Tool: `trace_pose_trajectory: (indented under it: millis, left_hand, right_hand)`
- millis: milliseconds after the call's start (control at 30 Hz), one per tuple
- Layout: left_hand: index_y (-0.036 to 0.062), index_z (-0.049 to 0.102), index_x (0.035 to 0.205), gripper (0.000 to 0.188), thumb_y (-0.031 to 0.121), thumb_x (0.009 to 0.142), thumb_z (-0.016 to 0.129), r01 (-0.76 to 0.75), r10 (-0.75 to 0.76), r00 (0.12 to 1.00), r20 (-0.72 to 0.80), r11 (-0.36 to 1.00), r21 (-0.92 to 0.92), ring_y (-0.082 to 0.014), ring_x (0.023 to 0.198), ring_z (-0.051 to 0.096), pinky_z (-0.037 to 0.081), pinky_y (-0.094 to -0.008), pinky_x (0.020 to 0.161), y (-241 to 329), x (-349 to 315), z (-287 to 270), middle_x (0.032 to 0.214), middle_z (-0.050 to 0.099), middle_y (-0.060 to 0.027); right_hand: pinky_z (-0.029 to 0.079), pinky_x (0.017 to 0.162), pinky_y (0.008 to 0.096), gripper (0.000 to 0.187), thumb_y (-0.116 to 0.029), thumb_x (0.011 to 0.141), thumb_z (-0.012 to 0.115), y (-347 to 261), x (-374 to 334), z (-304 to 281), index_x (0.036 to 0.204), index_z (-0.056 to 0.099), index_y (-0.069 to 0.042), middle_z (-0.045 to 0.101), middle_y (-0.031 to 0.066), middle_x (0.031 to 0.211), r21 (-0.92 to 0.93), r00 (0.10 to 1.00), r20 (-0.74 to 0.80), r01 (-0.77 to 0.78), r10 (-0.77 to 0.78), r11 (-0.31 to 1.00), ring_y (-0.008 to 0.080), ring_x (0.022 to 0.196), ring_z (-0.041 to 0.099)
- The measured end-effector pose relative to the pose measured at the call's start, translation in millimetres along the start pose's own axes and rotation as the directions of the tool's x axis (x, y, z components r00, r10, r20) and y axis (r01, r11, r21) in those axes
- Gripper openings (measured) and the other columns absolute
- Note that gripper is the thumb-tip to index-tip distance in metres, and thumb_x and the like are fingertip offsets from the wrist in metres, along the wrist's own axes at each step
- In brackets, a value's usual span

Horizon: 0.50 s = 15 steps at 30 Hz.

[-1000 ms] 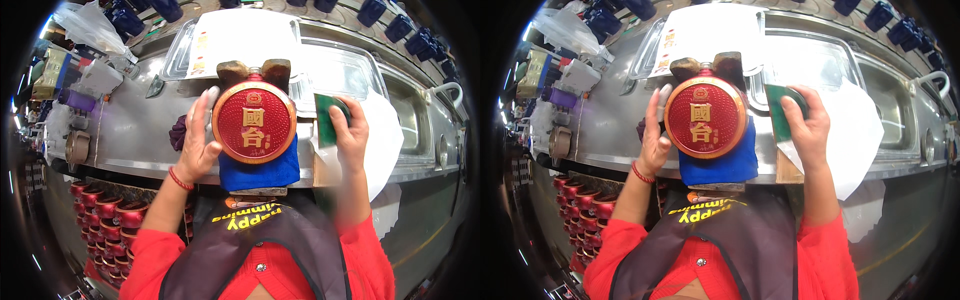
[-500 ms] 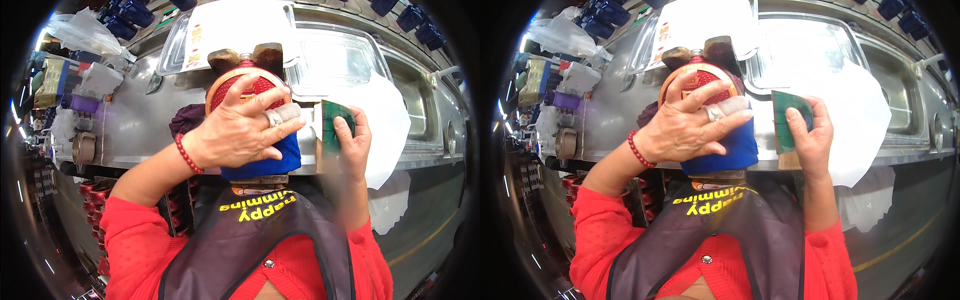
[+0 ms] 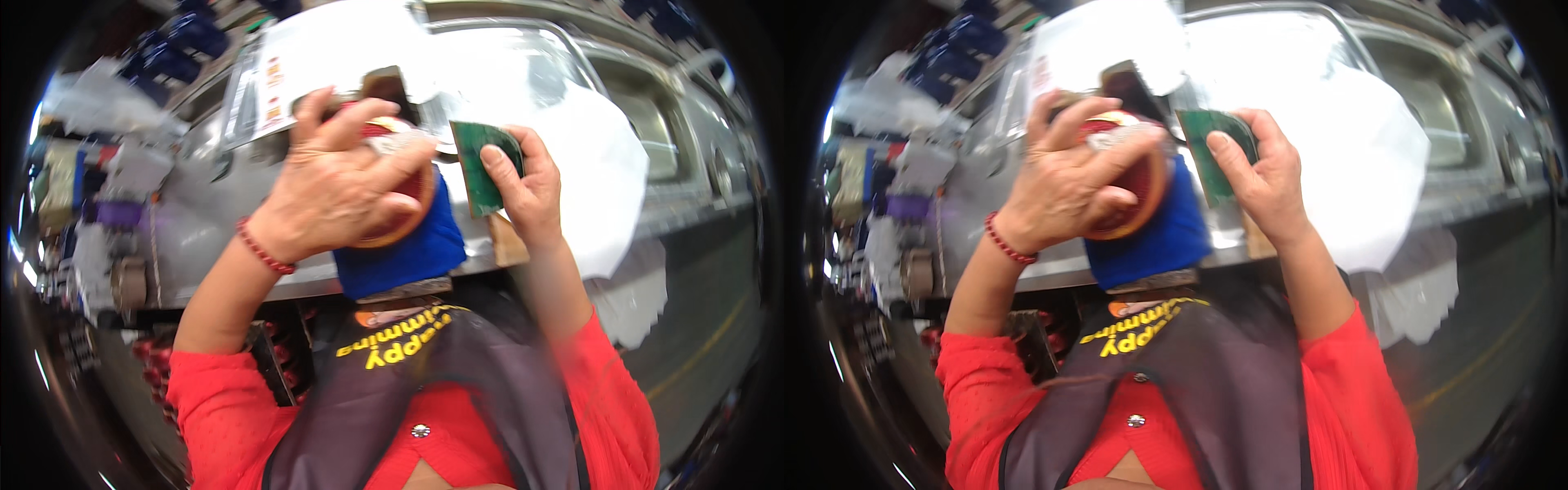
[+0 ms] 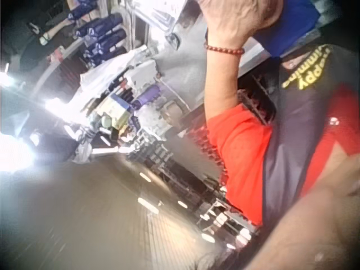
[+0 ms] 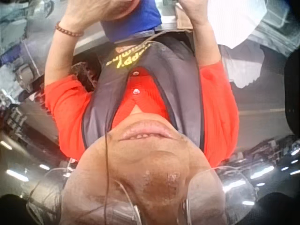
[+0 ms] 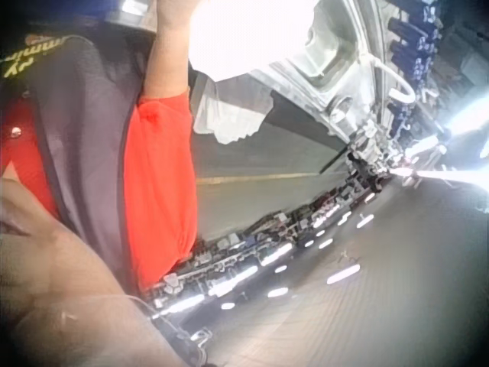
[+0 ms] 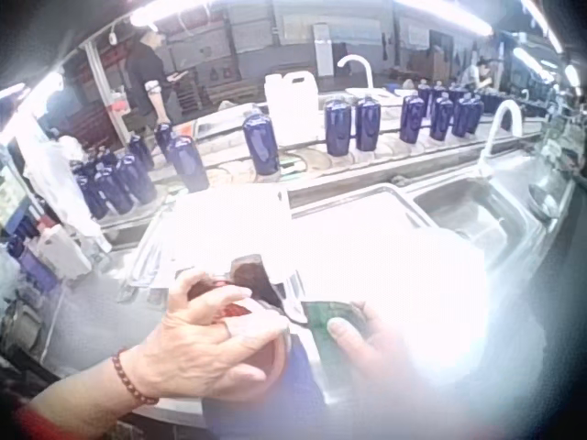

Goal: The person wipes the surface of a red cylindrical container with a white cloth and then a green sponge, rotating it to clean different sides. They place the container on a rack with other similar containers, then handle a white paper sheet and a plastic bag, and write on a small white card with a pen.

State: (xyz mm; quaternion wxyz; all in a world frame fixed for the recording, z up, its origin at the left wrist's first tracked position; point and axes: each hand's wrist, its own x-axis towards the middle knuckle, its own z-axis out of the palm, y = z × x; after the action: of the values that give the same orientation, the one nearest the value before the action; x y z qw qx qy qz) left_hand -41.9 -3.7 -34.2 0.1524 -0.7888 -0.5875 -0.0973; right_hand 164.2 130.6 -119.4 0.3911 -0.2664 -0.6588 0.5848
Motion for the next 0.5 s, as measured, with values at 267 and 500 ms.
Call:
trace_pose_trajectory:
  millis: [267, 500]
  left_hand:
    - [0.0163, 0.071, 0.126, 0.042, 0.043, 0.096, 0.061, 0.065, -0.065, 0.998, 0.004, 0.991, -0.115, -0.0317, 0.128, 0.049, 0.024, -0.051, 0.116, 44.2, -3.4, -7.1, 0.117, 0.072, -0.0076]
    - [0.0071, 0.071, 0.125, 0.035, 0.029, 0.098, 0.064, 0.149, -0.175, 0.978, -0.112, 0.966, -0.211, -0.0349, 0.135, 0.042, 0.033, -0.0462, 0.114, 75.3, -20.4, 1.2, 0.13, 0.066, -0.0139]
  right_hand:
    - [0.047, 0.096, 0.0439, 0.026, -0.02, 0.098, 0.058, 16.4, -58.5, -251.6, 0.114, 0.067, -0.002, 0.067, 0.0222, 0.119, -0.959, 0.952, -0.259, -0.234, -0.162, 0.158, 0.0397, 0.112, 0.06]
    - [0.048, 0.075, 0.0378, 0.036, -0.035, 0.093, 0.067, 31.8, -108.4, -225.6, 0.096, 0.071, 0.001, 0.066, 0.0152, 0.083, -0.443, 0.811, -0.418, -0.576, 0.41, 0.687, 0.0268, 0.076, 0.06]
